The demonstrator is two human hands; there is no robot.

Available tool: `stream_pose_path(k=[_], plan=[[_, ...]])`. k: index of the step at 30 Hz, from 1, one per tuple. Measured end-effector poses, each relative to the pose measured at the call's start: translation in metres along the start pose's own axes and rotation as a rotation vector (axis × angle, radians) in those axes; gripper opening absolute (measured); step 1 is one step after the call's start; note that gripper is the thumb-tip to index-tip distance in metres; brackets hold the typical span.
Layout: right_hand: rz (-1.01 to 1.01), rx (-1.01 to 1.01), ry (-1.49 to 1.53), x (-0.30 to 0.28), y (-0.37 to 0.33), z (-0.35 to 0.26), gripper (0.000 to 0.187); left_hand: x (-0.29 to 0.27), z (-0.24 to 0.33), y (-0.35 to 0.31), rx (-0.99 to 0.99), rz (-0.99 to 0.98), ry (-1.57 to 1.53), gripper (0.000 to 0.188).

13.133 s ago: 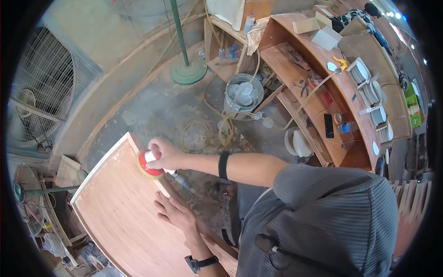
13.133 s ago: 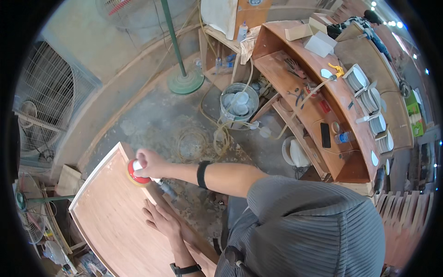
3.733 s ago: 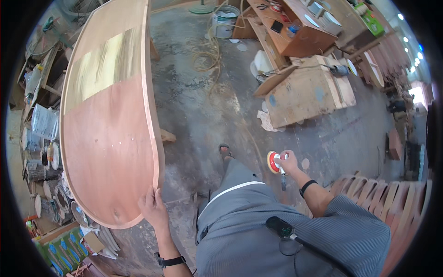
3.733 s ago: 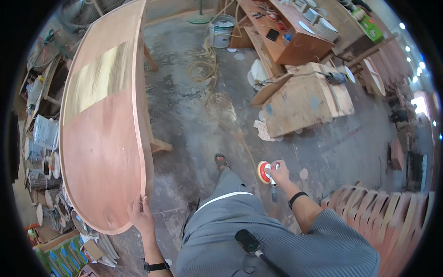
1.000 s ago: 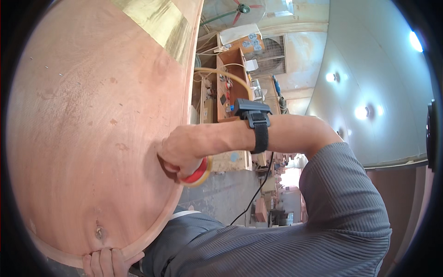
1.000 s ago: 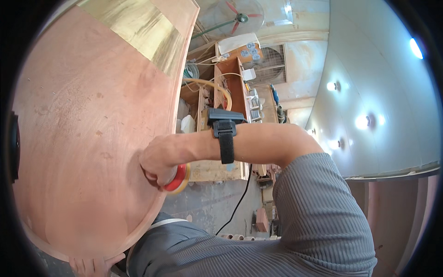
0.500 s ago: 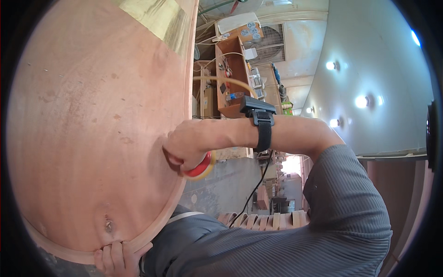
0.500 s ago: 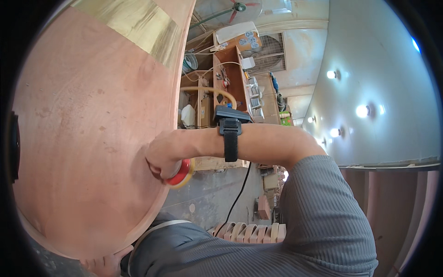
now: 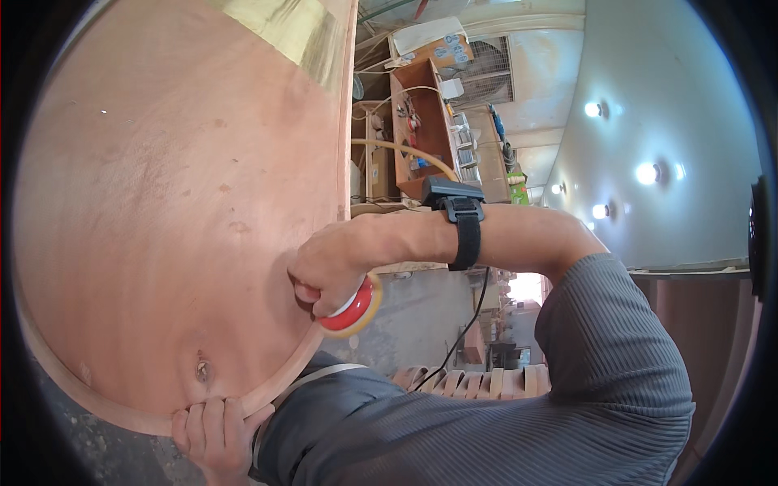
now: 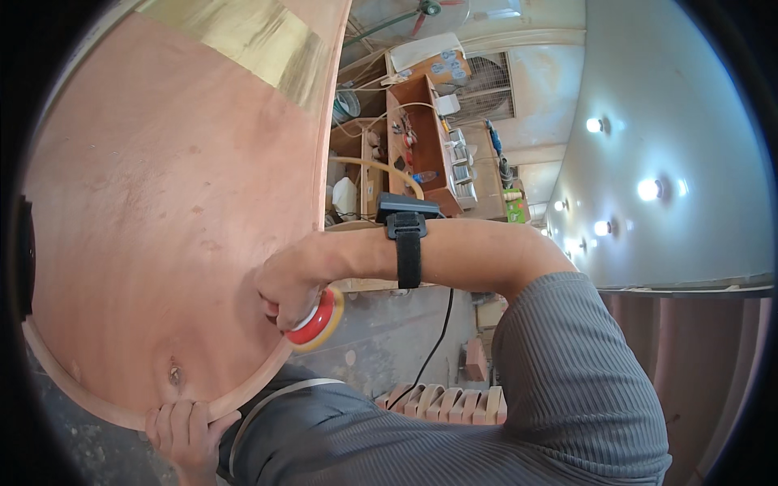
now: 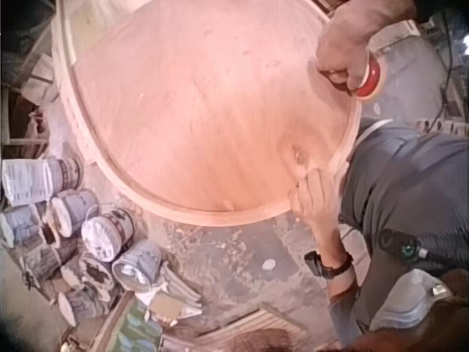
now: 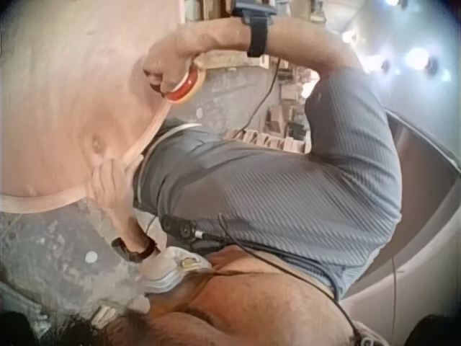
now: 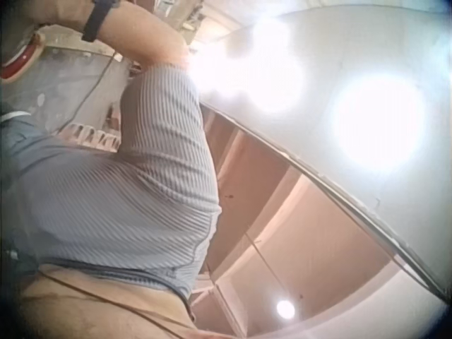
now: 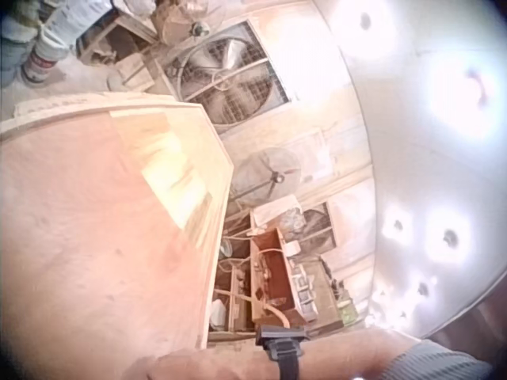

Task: Sanding a large curved wooden furniture component using a pneumatic orbital sander.

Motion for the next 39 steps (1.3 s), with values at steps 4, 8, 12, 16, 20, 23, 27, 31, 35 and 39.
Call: stream_pose_path(k=[4, 8, 12, 16, 20, 23, 27, 31, 35, 39], plan=[[-0.050, -0.003, 0.185, 0.006, 0.008, -0.022, 0.034, -0.014, -0.013, 0.006, 0.043, 0.026, -0.008, 0.047], [-0.018, -0.022, 0.298, 0.002, 0.010, -0.049, 0.038, -0.036, -0.047, 0.009, 0.061, 0.049, -0.002, 0.049], [-0.068, 0.002, 0.424, -0.017, 0.004, -0.089, 0.040, -0.047, -0.081, 0.013, 0.110, 0.027, 0.084, 0.056], [0.124, -0.133, 0.495, -0.025, 0.019, -0.111, 0.040, -0.057, -0.106, 0.023, 0.082, 0.002, 0.111, 0.064], [0.073, -0.127, 0.666, -0.029, 0.005, -0.122, 0.039, -0.071, -0.124, 0.034, 0.111, 0.007, 0.093, 0.064], [-0.002, -0.017, 0.473, -0.018, 0.014, -0.116, 0.038, -0.074, -0.137, 0.044, 0.090, -0.053, 0.027, 0.061], [0.096, -0.098, 0.750, -0.044, 0.024, -0.146, 0.037, -0.079, -0.149, 0.054, 0.075, -0.153, -0.039, 0.061], [0.199, -0.098, 0.808, -0.050, 0.021, -0.146, 0.038, -0.117, -0.169, 0.067, 0.009, -0.235, -0.036, 0.054], [0.045, -0.081, 0.844, -0.054, 0.005, -0.150, 0.042, -0.211, -0.208, 0.050, -0.538, -0.058, -0.838, 0.025], [0.260, -0.121, 0.877, -0.082, 0.012, -0.166, 0.041, -0.264, -0.164, 0.079, -0.050, -0.345, -1.406, 0.021]])
Point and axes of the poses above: each hand's wrist, its own y-axis towards the middle knuckle, its own x-axis out of the palm, z = x × y, the point moved 8 cm from there along y, towards the middle knuckle, and after that the axes turned 2 degrees about y, right-handed, at the moved point
